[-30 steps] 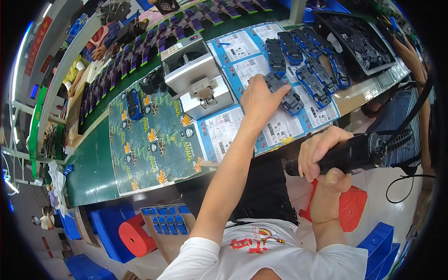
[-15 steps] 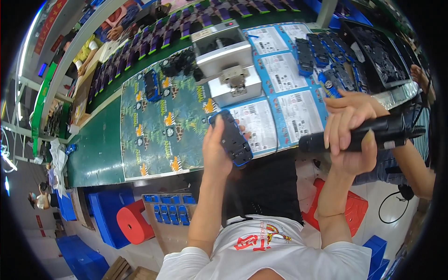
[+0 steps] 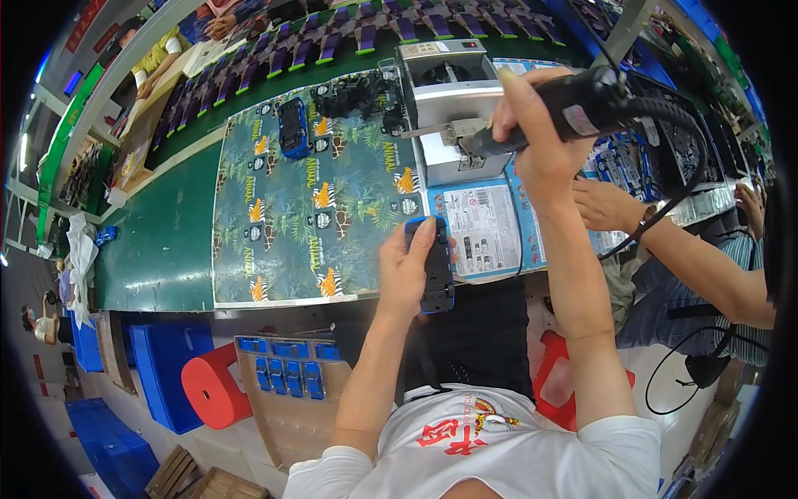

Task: The person assembles toy cars by attaching components, driving screws with an electric screwdriver, and placing the assembled cars onto the table and into a tray.

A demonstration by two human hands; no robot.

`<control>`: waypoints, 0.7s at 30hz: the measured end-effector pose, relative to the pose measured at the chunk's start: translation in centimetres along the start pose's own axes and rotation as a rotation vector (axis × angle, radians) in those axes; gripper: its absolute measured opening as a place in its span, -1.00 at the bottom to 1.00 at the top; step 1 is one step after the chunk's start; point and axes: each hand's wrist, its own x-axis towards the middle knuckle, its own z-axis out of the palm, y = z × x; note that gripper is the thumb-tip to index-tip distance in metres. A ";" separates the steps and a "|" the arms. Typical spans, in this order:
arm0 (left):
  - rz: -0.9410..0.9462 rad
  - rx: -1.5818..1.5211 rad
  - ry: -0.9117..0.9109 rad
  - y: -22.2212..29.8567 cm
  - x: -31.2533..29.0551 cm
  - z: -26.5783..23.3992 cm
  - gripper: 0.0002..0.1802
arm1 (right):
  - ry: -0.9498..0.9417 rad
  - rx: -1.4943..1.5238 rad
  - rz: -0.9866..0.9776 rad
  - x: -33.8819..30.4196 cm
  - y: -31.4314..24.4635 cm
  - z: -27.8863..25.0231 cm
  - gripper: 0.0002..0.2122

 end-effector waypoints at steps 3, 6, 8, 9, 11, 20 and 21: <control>-0.001 0.033 -0.007 0.3 0.1 0.5 -0.70 | -0.026 -0.099 0.014 0.1 0.3 0.6 -0.82; -0.011 0.033 -0.003 0.6 -0.1 0.4 -0.71 | -0.093 -0.244 0.068 0.6 0.0 1.6 -0.78; -0.015 0.023 -0.005 0.7 0.0 0.3 -0.71 | -0.126 -0.235 0.373 0.6 -0.4 2.3 -0.76; -0.025 0.030 0.002 0.4 0.0 0.1 -0.72 | -0.179 -0.307 0.475 -0.3 1.3 1.4 -0.77; -0.022 0.013 -0.006 -0.1 0.1 0.2 -0.74 | -0.178 -0.395 0.349 -2.5 3.1 -0.1 -0.78; 0.088 0.105 -0.057 -0.6 -0.1 -0.1 -0.76 | 0.096 0.134 0.088 0.3 -2.6 -0.9 -0.86; 0.089 0.106 -0.061 -0.6 0.1 0.1 -0.76 | 0.103 0.147 0.064 0.3 -2.1 -0.8 -0.87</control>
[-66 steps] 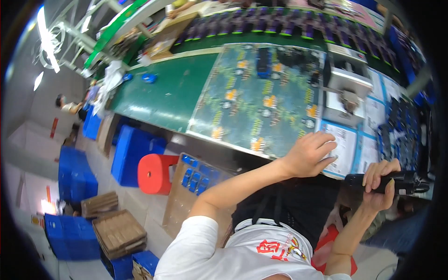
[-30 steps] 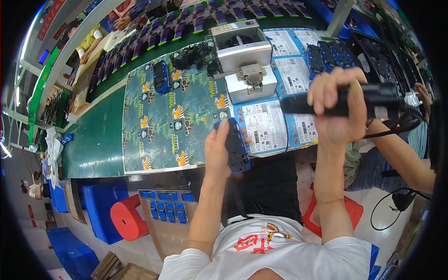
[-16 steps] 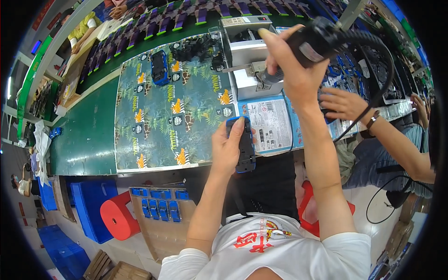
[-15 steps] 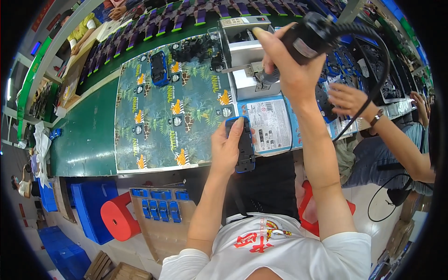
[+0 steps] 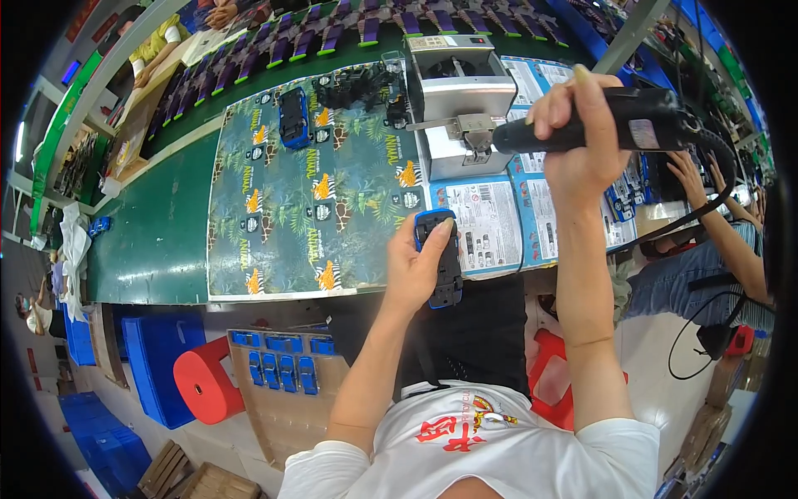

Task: The person assembles toy cars by attaching components, driving screws with an electric screwdriver, and placing the assembled cars onto the table and into a tray.

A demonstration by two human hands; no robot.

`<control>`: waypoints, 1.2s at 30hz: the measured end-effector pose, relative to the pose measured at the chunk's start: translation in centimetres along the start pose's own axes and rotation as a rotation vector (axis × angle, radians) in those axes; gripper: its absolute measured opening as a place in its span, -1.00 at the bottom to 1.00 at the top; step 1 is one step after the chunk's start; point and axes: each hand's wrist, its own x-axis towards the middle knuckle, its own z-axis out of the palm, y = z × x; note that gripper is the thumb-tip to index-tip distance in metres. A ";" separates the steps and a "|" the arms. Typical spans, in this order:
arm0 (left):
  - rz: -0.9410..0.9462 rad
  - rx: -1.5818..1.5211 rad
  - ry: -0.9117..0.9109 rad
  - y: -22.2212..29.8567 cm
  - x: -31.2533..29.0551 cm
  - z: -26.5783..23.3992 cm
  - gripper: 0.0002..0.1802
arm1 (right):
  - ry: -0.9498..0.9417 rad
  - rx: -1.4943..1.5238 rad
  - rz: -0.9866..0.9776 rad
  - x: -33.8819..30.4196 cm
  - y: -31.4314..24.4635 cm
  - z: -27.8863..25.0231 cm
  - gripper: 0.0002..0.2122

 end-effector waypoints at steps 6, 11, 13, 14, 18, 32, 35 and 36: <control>0.020 0.046 0.038 -0.6 0.0 0.0 -0.78 | -0.110 -0.292 0.000 -0.2 2.1 0.8 -0.87; 0.021 0.018 0.023 -0.2 -0.1 0.3 -0.78 | -0.171 -0.450 0.094 1.1 2.1 2.2 -0.76; 0.031 0.013 0.026 -0.3 -0.1 0.3 -0.78 | -0.198 -0.478 0.208 1.4 2.0 2.2 -0.74; 0.035 0.006 0.032 -0.5 -0.1 0.2 -0.78 | -0.206 -0.461 0.293 1.3 2.2 1.9 -0.75; 0.038 0.061 0.039 -0.8 -0.3 0.0 -0.78 | -0.032 -0.001 0.284 -1.7 -0.3 0.5 -0.85; 0.098 0.044 0.044 -0.7 0.4 0.4 -0.77 | -0.183 0.116 0.199 -7.2 -1.3 1.1 -0.87; 0.076 0.098 0.108 0.7 -0.2 0.1 -0.78 | -0.182 0.052 0.199 -8.1 -0.4 2.1 -0.90; 0.073 0.165 0.145 1.6 -0.5 0.4 -0.78 | -0.166 0.091 0.205 -8.5 -0.2 2.6 -0.90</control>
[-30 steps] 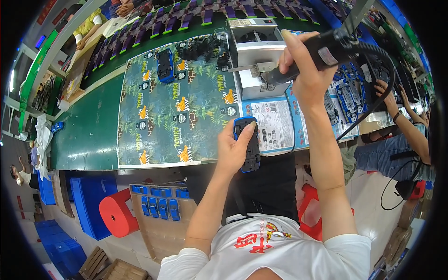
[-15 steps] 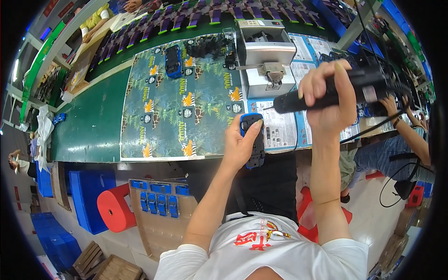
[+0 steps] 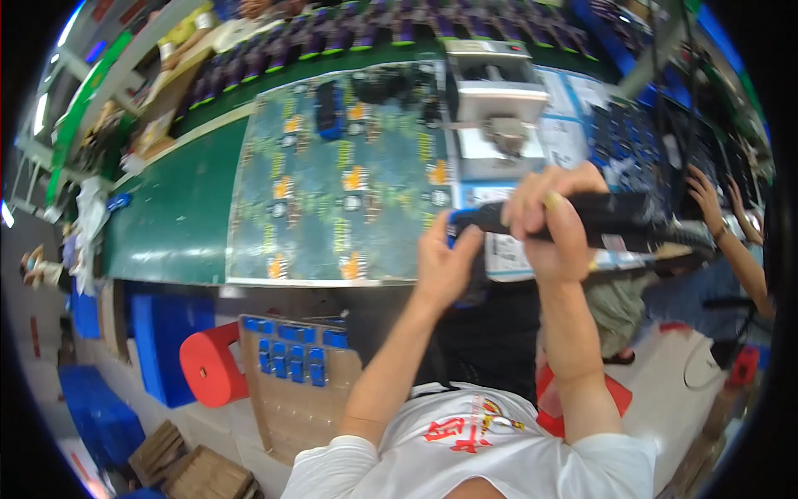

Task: The person assembles toy cars by attaching components, driving screws with an electric screwdriver, and placing the assembled cars onto the table and into a tray.

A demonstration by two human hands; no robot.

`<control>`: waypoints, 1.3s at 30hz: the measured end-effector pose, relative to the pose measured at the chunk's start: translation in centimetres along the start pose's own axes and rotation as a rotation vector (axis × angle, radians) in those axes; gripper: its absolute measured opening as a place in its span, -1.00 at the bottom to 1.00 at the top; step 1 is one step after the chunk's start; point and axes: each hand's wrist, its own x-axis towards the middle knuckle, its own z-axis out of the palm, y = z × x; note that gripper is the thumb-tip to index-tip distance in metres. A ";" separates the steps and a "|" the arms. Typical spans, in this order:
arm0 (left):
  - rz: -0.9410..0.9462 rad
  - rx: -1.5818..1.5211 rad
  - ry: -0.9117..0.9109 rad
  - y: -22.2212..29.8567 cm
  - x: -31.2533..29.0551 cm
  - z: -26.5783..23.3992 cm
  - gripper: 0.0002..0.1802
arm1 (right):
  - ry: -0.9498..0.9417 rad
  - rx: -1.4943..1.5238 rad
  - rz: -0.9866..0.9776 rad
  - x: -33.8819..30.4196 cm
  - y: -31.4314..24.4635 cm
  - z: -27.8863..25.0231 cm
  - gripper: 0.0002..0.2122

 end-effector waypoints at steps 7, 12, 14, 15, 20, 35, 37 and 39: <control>0.182 0.075 0.003 -3.0 0.1 2.1 -0.74 | -0.109 0.037 -0.047 -1.1 0.0 -4.8 -0.89; 0.228 0.060 0.052 -1.9 0.0 1.1 -0.73 | -0.177 0.036 -0.039 -0.3 0.8 -3.8 -0.85; 0.217 0.051 0.060 -1.8 -0.1 0.6 -0.72 | -0.204 0.020 -0.032 -0.3 1.0 -3.6 -0.86; 0.213 0.046 0.066 -1.7 -0.1 0.4 -0.72 | -0.209 0.024 -0.045 -0.3 1.3 -3.5 -0.87; 0.242 0.073 0.032 -2.0 -0.2 0.5 -0.69 | -0.205 0.018 -0.036 -0.6 0.5 -3.9 -0.85; -0.141 -0.640 -0.068 -0.9 1.3 -3.4 -0.50 | -0.005 0.037 -0.102 5.0 -4.1 -6.9 -0.83; -0.132 -0.569 -0.031 -0.7 1.1 -3.1 -0.42 | 0.064 0.032 -0.103 5.8 -3.8 -6.5 -0.87; -0.141 -0.560 -0.054 -0.3 1.4 -3.0 -0.42 | 0.098 -0.106 -0.138 6.4 -3.7 -5.8 -0.90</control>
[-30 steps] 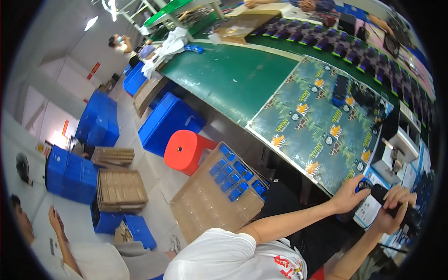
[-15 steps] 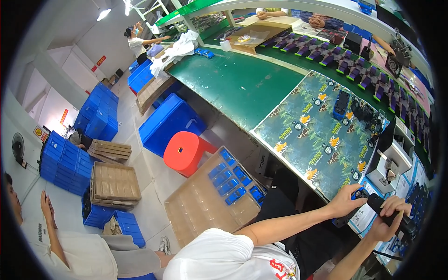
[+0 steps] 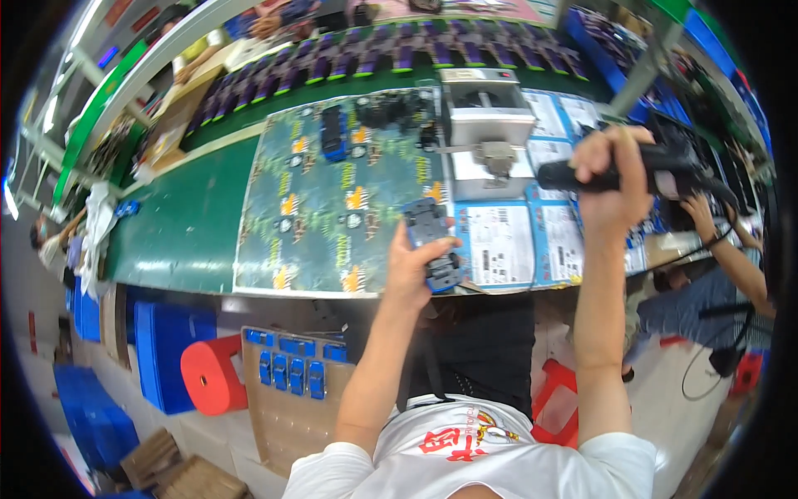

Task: The person assembles toy cars by attaching components, driving screws with an electric screwdriver, and placing the assembled cars onto the table and into a tray.

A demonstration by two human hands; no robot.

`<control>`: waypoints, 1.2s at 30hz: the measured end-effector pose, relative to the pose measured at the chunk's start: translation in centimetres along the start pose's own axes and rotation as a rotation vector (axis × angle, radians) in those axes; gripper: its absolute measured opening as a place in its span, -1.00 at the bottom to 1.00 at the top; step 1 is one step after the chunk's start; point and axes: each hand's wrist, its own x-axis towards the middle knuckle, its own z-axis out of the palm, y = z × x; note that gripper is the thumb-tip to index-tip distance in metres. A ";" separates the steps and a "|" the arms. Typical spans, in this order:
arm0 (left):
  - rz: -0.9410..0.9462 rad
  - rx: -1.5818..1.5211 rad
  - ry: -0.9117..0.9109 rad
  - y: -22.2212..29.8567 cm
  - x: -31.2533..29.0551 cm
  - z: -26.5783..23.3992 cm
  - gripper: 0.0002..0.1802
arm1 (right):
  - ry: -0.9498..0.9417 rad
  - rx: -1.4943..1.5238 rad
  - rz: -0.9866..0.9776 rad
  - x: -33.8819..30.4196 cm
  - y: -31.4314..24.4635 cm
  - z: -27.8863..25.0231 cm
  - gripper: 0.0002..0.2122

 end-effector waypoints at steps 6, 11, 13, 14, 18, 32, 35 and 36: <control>-0.055 -0.169 0.057 -0.8 0.6 0.1 -0.37 | 0.012 0.009 -0.015 0.7 1.5 0.5 -0.91; 0.003 -0.101 0.016 -1.0 0.4 0.2 -0.20 | -0.024 -0.079 -0.031 0.7 3.2 2.2 -0.90; 0.004 -0.079 0.031 -1.0 0.5 0.2 -0.20 | -0.044 -0.183 -0.021 0.7 3.6 3.1 -0.89; 0.013 -0.059 0.041 -1.1 0.5 0.2 -0.20 | -0.055 -0.231 -0.055 0.7 3.9 3.2 -0.85; 0.034 -0.067 0.045 -1.1 0.6 0.1 -0.33 | -0.091 -0.377 -0.033 1.5 4.3 4.3 -0.77; -0.028 -0.134 0.034 -0.9 0.5 -0.1 -0.55 | -0.199 0.135 0.268 -4.4 -1.8 3.6 -0.81; -0.063 -0.130 0.005 -0.4 0.2 -0.2 -0.50 | -0.265 0.214 0.230 -6.0 -1.8 3.9 -0.80; -0.064 -0.129 0.003 -0.4 0.3 -0.3 -0.50 | -0.251 0.214 0.259 -6.6 -1.7 4.0 -0.80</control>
